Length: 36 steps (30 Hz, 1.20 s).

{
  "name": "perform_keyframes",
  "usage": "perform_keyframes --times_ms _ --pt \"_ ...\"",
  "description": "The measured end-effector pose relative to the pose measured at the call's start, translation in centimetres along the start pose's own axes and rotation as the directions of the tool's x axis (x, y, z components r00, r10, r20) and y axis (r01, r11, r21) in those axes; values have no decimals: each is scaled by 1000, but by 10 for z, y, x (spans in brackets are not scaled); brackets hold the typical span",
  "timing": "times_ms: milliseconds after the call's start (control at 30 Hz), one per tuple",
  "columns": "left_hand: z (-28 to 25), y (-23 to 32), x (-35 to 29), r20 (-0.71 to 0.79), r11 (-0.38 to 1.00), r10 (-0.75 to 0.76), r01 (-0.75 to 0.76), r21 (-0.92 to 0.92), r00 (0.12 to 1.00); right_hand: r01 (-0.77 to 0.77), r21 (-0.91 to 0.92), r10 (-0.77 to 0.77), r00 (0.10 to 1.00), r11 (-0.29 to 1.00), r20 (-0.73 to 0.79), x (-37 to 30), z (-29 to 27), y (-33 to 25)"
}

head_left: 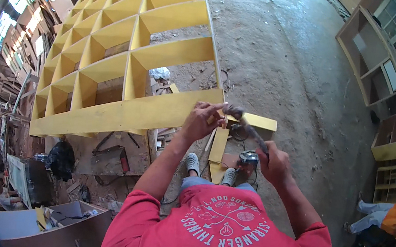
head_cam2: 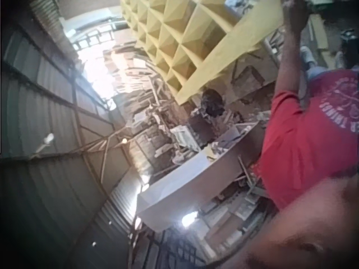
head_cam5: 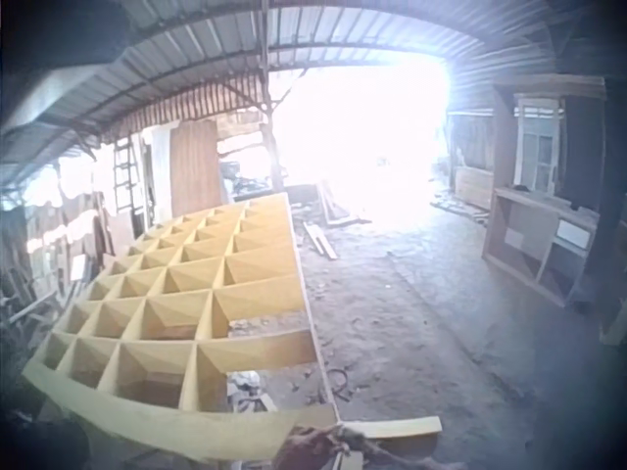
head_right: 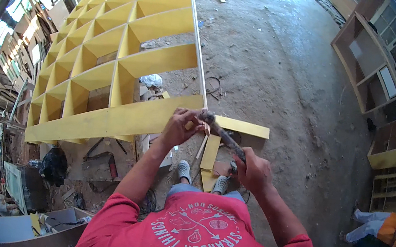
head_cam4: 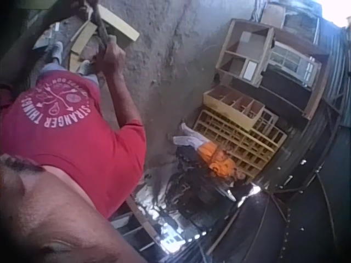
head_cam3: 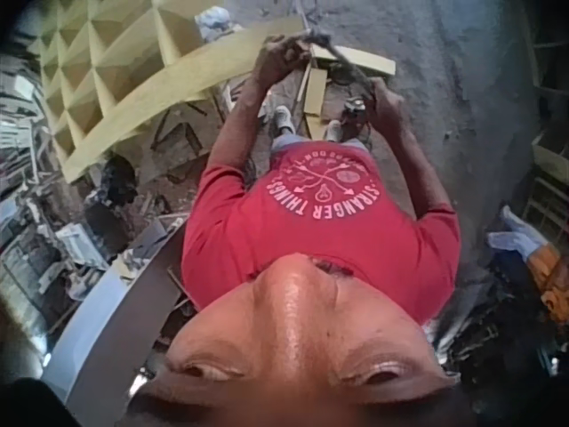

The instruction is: The person positions a wooden board onto the side of a wooden shelving unit, hammers nails into it using a hammer, and then turns the shelving unit.

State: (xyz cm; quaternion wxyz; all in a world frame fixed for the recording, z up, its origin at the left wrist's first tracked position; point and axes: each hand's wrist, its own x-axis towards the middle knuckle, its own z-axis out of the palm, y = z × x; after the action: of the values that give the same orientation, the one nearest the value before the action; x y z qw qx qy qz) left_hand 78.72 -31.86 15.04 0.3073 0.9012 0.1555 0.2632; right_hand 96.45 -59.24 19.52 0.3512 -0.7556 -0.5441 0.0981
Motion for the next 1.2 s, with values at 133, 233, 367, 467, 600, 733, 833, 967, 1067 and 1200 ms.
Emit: perform_keyframes --times_ms 133,233,367,467,600,733,833,967,1067,1200 --pt "-3 -1 -7 63 997 -73 74 -7 995 -39 -32 43 991 999 124 -5 0 3" --pt "-10 -4 0 161 1000 -27 25 16 987 -277 341 260 961 899 94 -14 5 -10" --pt "-28 -17 40 409 920 253 -349 179 877 -426 668 474 872 610 123 -45 60 23" --pt "-17 -41 60 480 865 416 -499 53 772 -513 771 570 785 378 243 -59 96 23" --pt "-11 -40 72 531 891 390 -454 -10 753 -584 812 569 665 -8 484 -70 135 17" --pt "-10 -42 73 534 896 382 -443 -15 754 -598 801 621 637 24 457 -69 164 4" --pt "-10 -40 70 528 898 383 -440 -20 758 -575 816 545 703 57 457 -68 172 6" --pt "-8 -41 70 503 887 407 -461 -19 762 -558 825 613 683 89 397 -69 184 -1" --pt "-6 -42 67 481 894 378 -447 33 791 -589 799 577 697 122 426 -65 172 -5" --pt "-9 -37 72 550 901 329 -429 60 768 -622 747 614 691 236 381 -67 162 3"
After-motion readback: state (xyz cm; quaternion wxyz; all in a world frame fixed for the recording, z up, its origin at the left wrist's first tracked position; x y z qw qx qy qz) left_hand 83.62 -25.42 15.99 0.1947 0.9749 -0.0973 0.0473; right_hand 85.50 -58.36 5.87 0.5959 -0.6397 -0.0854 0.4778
